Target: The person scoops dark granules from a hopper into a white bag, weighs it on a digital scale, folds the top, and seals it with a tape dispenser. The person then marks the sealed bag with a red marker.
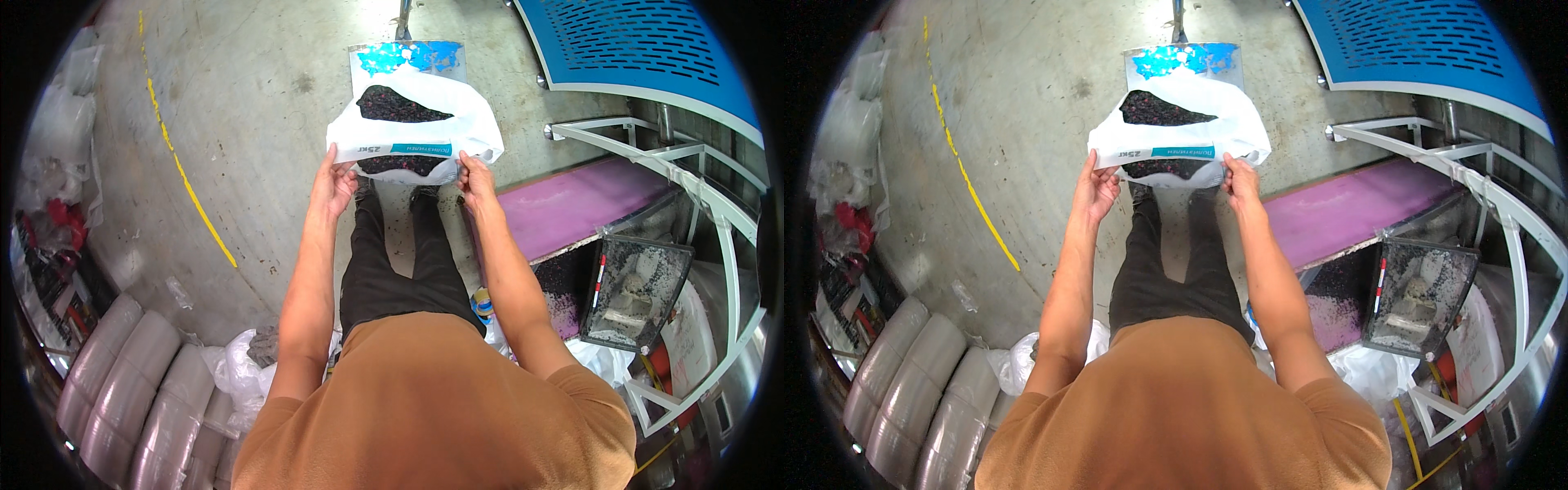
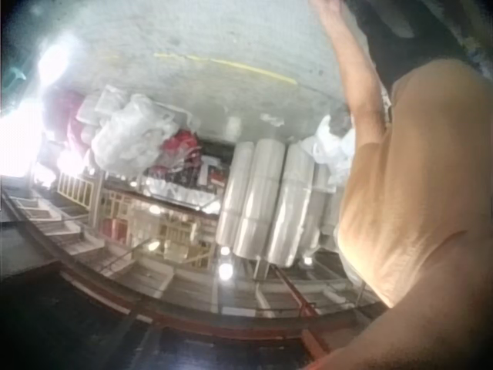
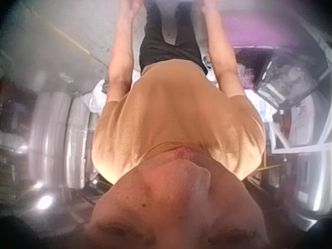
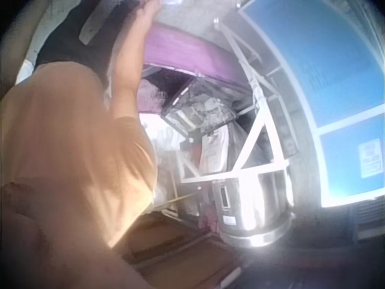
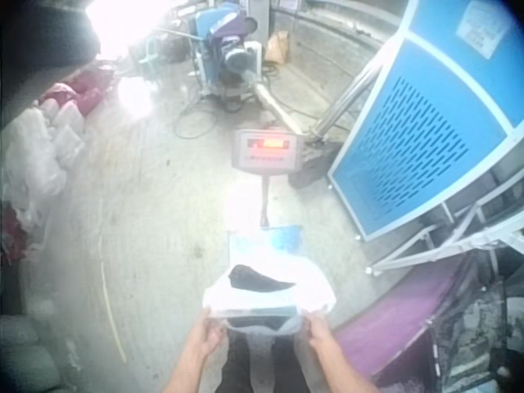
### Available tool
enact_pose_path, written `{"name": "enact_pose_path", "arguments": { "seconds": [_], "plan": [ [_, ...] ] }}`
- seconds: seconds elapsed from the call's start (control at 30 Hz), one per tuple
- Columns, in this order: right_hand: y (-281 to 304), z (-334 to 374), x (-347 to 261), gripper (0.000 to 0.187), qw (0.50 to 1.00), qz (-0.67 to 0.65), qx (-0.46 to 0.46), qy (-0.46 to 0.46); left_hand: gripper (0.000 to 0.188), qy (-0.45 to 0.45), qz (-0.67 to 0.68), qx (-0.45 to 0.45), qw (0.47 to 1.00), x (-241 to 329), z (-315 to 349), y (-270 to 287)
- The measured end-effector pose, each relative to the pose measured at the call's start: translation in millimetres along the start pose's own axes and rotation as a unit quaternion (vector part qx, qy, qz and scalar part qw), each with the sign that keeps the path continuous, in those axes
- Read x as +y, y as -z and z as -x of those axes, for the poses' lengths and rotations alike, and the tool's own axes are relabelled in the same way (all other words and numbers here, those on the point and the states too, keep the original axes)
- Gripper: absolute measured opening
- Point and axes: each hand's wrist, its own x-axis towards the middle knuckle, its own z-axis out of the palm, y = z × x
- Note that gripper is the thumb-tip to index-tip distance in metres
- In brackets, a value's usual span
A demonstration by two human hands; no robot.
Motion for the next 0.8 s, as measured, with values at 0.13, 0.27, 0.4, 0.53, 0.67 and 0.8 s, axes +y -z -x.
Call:
{"name": "enact_pose_path", "arguments": {
  "seconds": [0.13, 0.27, 0.4, 0.53, 0.67, 0.8],
  "plan": [
    [-7.9, 14.1, -18.1, 0.042, 0.896, 0.297, 0.224, 0.240, 0.050, -0.036, -0.032, 0.175, 0.983, -4.6, -18.6, 9.1],
    [-20.3, 26.4, -69.9, 0.056, 0.803, 0.363, 0.254, 0.400, 0.065, -0.224, -0.245, 0.321, 0.887, -3.4, -8.8, -14.7],
    [-6.0, -3.5, -90.8, 0.051, 0.798, 0.465, 0.172, 0.342, 0.065, -0.310, -0.392, 0.259, 0.826, 8.3, 5.8, -45.2],
    [-1.9, -20.7, -92.2, 0.041, 0.823, 0.476, 0.109, 0.290, 0.052, -0.283, -0.457, 0.231, 0.811, 15.4, 4.7, -43.5],
    [18.9, -50.9, -95.1, 0.028, 0.884, 0.355, 0.052, 0.299, 0.039, -0.294, -0.437, 0.203, 0.825, 21.8, -1.6, -29.7],
    [29.8, -61.6, -107.2, 0.018, 0.930, 0.265, 0.013, 0.253, 0.029, -0.245, -0.444, 0.180, 0.843, 37.7, -3.1, -19.4]
  ]
}}
